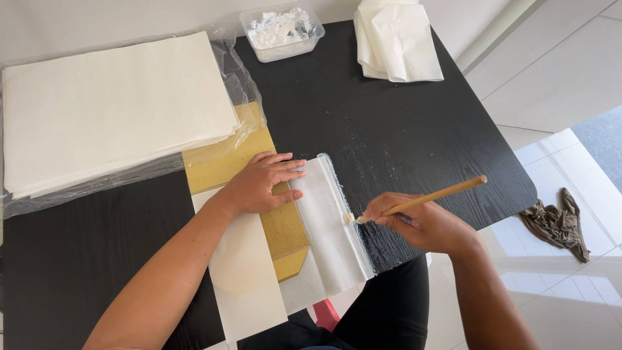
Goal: Manually assembling paper bags by folding paper sheets around a guide and applying glue with a brush.
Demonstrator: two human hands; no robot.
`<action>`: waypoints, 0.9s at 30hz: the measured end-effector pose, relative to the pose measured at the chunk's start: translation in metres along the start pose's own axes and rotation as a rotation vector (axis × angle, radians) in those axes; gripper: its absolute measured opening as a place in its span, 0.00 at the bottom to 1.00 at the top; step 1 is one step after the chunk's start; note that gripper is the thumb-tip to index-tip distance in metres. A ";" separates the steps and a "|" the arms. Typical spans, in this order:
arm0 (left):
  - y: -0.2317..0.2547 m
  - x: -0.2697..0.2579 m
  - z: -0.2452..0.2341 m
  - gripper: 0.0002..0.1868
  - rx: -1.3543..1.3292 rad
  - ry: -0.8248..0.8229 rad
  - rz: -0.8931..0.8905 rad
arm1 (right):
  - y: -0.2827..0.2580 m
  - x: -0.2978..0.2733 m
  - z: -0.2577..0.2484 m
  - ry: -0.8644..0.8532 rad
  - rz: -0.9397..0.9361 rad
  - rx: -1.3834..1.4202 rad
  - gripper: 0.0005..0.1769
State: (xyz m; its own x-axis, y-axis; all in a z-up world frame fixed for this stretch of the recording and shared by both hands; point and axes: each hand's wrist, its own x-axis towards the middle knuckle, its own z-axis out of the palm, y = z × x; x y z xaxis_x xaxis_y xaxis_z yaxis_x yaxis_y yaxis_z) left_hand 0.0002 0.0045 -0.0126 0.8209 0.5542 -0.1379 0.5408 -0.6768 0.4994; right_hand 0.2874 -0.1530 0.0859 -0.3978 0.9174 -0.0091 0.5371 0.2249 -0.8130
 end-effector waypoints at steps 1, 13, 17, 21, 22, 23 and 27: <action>0.001 0.000 -0.001 0.37 0.003 -0.001 0.004 | -0.001 -0.004 -0.001 0.005 0.001 0.000 0.05; -0.002 0.001 0.002 0.36 0.015 -0.008 -0.001 | -0.011 -0.032 -0.006 -0.190 0.171 0.115 0.06; 0.000 0.001 0.000 0.36 0.017 -0.011 -0.017 | -0.010 -0.037 -0.007 -0.211 0.193 0.140 0.05; 0.001 0.001 0.001 0.36 0.010 -0.012 -0.030 | -0.014 -0.040 -0.006 -0.256 0.235 0.148 0.05; 0.001 0.001 0.001 0.36 0.010 -0.013 -0.030 | -0.014 -0.040 -0.007 -0.256 0.236 0.149 0.05; 0.001 0.000 0.001 0.36 0.010 -0.012 -0.029 | -0.014 -0.041 -0.008 -0.257 0.219 0.162 0.05; -0.003 0.002 0.004 0.36 0.021 -0.006 -0.014 | -0.019 -0.037 -0.013 -0.217 0.172 0.197 0.05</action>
State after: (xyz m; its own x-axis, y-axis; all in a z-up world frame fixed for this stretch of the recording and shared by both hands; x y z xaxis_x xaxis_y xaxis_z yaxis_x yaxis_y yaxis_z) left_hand 0.0010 0.0056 -0.0176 0.8144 0.5607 -0.1499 0.5559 -0.6793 0.4791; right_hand 0.3011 -0.1872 0.1093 -0.4741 0.8404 -0.2627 0.4644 -0.0148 -0.8855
